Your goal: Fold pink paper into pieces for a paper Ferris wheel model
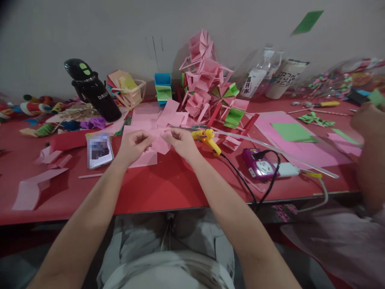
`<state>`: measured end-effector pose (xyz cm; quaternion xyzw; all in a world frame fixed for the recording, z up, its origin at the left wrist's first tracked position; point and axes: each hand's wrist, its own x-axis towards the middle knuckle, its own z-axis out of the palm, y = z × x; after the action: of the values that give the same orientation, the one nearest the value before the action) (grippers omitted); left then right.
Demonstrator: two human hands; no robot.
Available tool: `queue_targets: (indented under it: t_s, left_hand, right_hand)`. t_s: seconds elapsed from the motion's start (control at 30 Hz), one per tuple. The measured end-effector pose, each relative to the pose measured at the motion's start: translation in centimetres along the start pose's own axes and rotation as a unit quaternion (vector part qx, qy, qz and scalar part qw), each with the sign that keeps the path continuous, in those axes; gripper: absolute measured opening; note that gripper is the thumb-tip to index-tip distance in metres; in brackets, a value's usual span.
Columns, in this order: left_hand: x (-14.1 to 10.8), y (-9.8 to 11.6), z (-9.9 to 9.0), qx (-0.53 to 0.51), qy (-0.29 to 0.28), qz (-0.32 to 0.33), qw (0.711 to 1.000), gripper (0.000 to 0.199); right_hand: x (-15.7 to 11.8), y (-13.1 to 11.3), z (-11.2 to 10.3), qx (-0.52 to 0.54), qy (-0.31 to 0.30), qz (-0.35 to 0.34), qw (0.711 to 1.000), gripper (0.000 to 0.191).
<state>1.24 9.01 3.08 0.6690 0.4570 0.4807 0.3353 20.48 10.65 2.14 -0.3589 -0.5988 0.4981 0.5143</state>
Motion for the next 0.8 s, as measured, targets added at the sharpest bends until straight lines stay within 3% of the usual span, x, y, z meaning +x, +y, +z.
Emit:
queue_targets:
  t_s: [0.37,0.63,0.8]
  left_hand:
    - [0.07,0.28,-0.02,-0.009,0.011,-0.015,1.0,0.021]
    - [0.28,-0.1,-0.58,0.003,0.032,0.017,0.999,0.018]
    - [0.38,-0.11,-0.52,0.004,0.034,0.015,0.999,0.017]
  right_hand:
    - [-0.13,-0.69,-0.3,-0.063,0.036,-0.021,0.997,0.041]
    - [-0.28,-0.93,-0.64,-0.012,-0.013,0.036,0.999,0.039]
    - [-0.16,-1.06,-0.59,-0.042,0.025,0.012,0.999,0.039]
